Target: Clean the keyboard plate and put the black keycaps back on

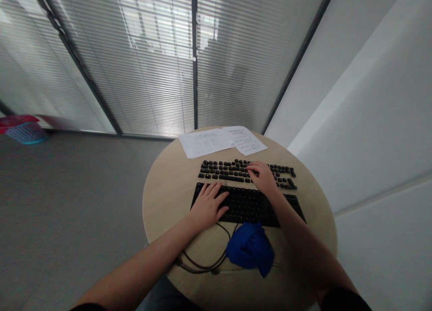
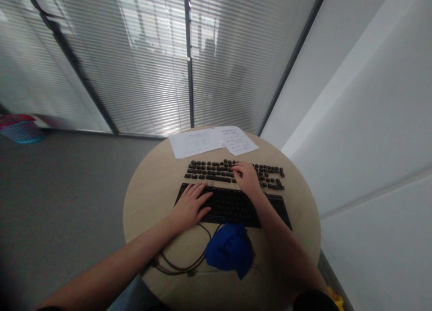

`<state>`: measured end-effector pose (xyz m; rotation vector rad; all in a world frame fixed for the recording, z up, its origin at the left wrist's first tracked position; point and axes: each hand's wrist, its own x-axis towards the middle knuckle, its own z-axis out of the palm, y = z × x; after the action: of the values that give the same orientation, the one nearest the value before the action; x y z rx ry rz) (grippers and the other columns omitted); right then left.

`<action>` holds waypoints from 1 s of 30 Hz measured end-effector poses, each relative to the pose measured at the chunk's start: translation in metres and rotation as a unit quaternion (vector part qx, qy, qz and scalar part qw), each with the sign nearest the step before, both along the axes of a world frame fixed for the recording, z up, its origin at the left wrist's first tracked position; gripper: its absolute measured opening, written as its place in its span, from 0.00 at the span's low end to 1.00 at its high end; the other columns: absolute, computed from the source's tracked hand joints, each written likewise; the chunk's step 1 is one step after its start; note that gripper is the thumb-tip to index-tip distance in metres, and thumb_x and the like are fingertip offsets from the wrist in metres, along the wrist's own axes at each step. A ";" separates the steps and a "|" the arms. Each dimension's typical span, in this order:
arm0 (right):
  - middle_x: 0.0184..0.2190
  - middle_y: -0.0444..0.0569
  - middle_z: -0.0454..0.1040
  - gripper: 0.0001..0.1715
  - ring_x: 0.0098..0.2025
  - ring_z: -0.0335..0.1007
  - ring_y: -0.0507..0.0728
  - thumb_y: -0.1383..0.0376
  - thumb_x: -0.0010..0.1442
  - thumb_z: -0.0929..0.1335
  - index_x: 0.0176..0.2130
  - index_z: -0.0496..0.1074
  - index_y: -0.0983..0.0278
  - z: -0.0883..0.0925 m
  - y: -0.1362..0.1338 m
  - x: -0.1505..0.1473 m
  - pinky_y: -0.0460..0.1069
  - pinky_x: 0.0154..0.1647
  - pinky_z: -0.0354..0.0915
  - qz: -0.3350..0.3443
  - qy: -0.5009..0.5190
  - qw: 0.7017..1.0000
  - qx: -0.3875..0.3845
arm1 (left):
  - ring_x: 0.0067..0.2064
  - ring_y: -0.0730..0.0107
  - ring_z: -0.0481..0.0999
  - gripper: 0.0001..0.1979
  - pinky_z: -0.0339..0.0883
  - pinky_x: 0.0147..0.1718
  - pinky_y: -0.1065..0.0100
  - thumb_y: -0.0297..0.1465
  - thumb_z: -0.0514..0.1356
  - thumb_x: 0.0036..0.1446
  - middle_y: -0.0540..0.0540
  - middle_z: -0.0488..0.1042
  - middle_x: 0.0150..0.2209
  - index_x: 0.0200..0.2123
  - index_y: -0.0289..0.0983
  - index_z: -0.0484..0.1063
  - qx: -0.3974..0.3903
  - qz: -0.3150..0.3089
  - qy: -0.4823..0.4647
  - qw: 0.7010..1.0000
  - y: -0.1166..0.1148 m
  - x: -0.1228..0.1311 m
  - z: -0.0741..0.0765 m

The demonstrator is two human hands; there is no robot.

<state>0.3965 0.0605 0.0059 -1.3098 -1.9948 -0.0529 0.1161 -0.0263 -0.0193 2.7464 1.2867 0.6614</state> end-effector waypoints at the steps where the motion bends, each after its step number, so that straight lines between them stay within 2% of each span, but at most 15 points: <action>1: 0.46 0.53 0.81 0.11 0.53 0.74 0.62 0.66 0.64 0.68 0.41 0.82 0.61 0.001 0.011 0.001 0.59 0.61 0.66 -0.007 -0.032 0.999 -0.033 | 0.69 0.43 0.60 0.22 0.51 0.67 0.39 0.42 0.61 0.65 0.36 0.63 0.68 0.60 0.42 0.73 -0.004 0.001 -0.001 1.000 0.000 0.000 0.000; 3: 0.47 0.51 0.81 0.12 0.54 0.74 0.61 0.68 0.64 0.68 0.43 0.83 0.61 0.004 0.033 0.001 0.57 0.62 0.65 -0.019 -0.082 0.993 -0.087 | 0.70 0.44 0.59 0.22 0.50 0.68 0.39 0.43 0.60 0.66 0.36 0.62 0.69 0.60 0.42 0.73 -0.011 0.005 -0.002 1.000 0.000 -0.002 -0.001; 8: 0.44 0.51 0.83 0.11 0.52 0.76 0.61 0.67 0.61 0.71 0.41 0.84 0.60 0.008 0.085 -0.005 0.54 0.58 0.66 -0.042 -0.138 0.978 -0.152 | 0.70 0.43 0.58 0.23 0.48 0.68 0.38 0.45 0.58 0.67 0.37 0.62 0.69 0.60 0.43 0.73 -0.002 0.008 0.003 1.000 -0.001 -0.003 -0.005; 14: 0.45 0.49 0.83 0.10 0.52 0.77 0.61 0.62 0.60 0.73 0.42 0.84 0.57 0.003 0.120 -0.010 0.51 0.57 0.67 -0.049 -0.178 0.960 -0.211 | 0.70 0.45 0.59 0.24 0.43 0.69 0.39 0.48 0.58 0.66 0.39 0.64 0.68 0.60 0.43 0.73 0.008 0.003 -0.002 1.000 -0.004 -0.002 -0.006; 24: 0.40 0.45 0.84 0.11 0.47 0.79 0.58 0.68 0.56 0.73 0.38 0.84 0.56 -0.003 0.132 -0.019 0.49 0.53 0.69 -0.011 -0.170 0.954 -0.246 | 0.69 0.44 0.59 0.25 0.45 0.68 0.39 0.49 0.57 0.66 0.38 0.62 0.69 0.59 0.42 0.73 0.010 -0.004 -0.011 1.000 -0.004 0.001 -0.003; 27: 0.38 0.45 0.84 0.10 0.45 0.79 0.58 0.70 0.54 0.74 0.36 0.84 0.57 0.002 0.130 -0.024 0.50 0.53 0.70 -0.006 -0.148 0.962 -0.229 | 0.69 0.44 0.59 0.24 0.46 0.68 0.39 0.48 0.58 0.66 0.37 0.63 0.69 0.57 0.42 0.75 0.009 -0.004 -0.013 1.000 -0.003 0.001 -0.002; 30: 0.41 0.46 0.83 0.10 0.48 0.78 0.60 0.69 0.56 0.73 0.39 0.83 0.58 0.013 0.120 -0.025 0.53 0.56 0.69 -0.008 -0.112 0.975 -0.192 | 0.69 0.44 0.60 0.23 0.47 0.68 0.39 0.48 0.59 0.65 0.37 0.63 0.68 0.57 0.42 0.75 0.003 -0.002 -0.017 1.000 -0.003 0.000 -0.002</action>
<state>0.3718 0.1808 0.0193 -1.6200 -2.2634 0.1955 0.1165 -0.0291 -0.0214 2.7285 1.2757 0.7081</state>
